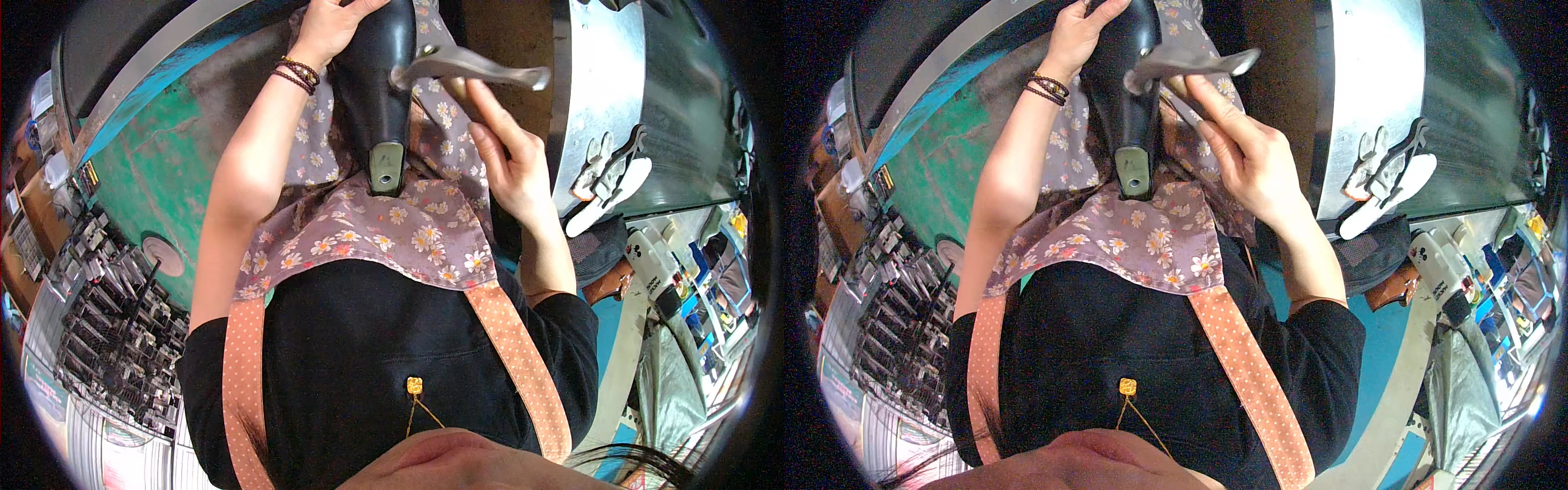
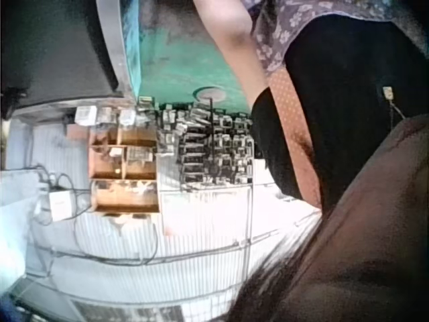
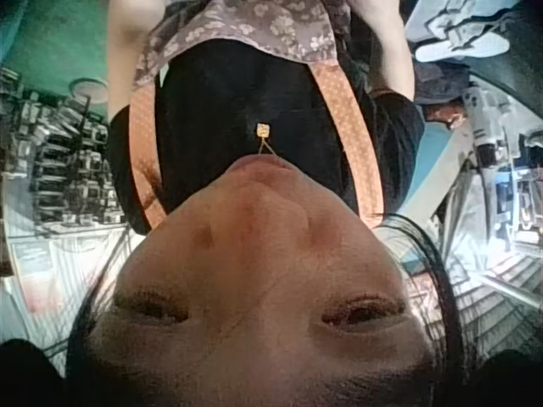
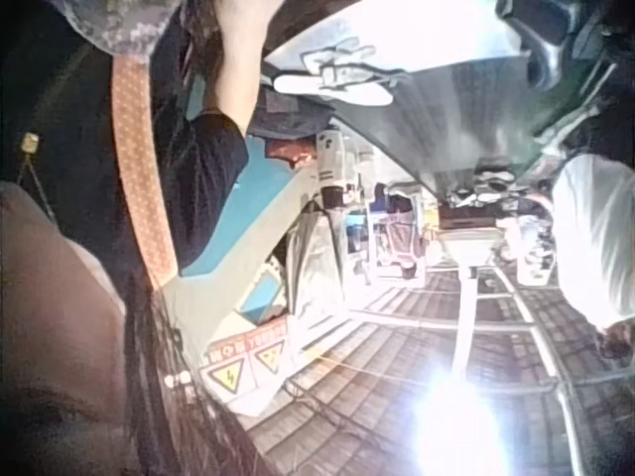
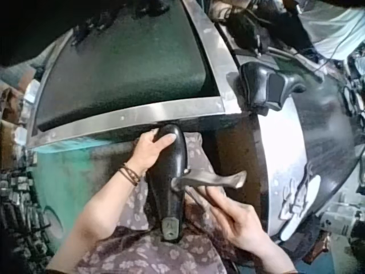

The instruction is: Hammering the heel and sides of shoes on a last during the manufacturing process.

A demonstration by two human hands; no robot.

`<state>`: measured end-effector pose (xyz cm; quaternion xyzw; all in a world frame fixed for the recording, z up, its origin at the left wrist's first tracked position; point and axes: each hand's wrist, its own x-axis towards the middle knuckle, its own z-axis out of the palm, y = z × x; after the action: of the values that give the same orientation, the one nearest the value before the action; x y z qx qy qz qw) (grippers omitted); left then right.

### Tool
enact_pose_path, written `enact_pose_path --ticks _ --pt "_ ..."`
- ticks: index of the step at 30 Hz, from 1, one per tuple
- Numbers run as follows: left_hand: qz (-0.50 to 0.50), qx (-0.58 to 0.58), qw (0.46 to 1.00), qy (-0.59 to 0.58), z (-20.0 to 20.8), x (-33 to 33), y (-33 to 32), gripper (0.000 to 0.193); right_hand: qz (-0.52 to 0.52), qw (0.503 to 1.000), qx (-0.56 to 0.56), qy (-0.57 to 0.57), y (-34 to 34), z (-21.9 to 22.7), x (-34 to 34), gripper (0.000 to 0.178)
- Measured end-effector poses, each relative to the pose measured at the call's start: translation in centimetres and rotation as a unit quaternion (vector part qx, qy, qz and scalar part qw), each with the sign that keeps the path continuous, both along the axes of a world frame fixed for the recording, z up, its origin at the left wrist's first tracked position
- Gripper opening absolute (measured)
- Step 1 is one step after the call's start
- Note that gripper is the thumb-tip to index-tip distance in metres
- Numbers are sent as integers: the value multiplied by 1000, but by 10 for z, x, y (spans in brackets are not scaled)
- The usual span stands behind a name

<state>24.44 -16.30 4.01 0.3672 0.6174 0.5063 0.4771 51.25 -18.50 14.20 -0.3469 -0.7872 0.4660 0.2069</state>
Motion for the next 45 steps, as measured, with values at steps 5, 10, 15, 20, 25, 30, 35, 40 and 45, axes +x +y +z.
enact_pose_path --ticks 5,10,15,20,25,30,35,40,45 --pt "-5 0 1000 6 -1 1 -1 32 22 994 -25 -108 0 2 -2 48" --pt "-9 6 1000 -5 -6 -2 -2 29 19 999 42 20 13 7 -13 51" --pt "-9 -25 1000 -12 -5 0 2 30 83 982 77 -149 11 13 -19 52" --pt "5 -12 1000 13 0 3 -1 31 94 984 115 -96 16 13 -25 53" --pt "-8 15 1000 2 -5 4 -1 35 161 944 80 -277 20 37 -44 47" --pt "-8 -3 1000 26 -6 -1 5 36 98 979 124 -131 18 30 -45 48" --pt "-7 15 1000 24 -3 5 2 35 189 942 118 -252 22 36 -54 50" --pt "-17 14 999 33 -7 1 -1 34 77 989 117 -48 19 12 -31 51" --pt "-18 35 999 29 -7 1 -4 34 95 977 70 -176 18 11 -20 50"
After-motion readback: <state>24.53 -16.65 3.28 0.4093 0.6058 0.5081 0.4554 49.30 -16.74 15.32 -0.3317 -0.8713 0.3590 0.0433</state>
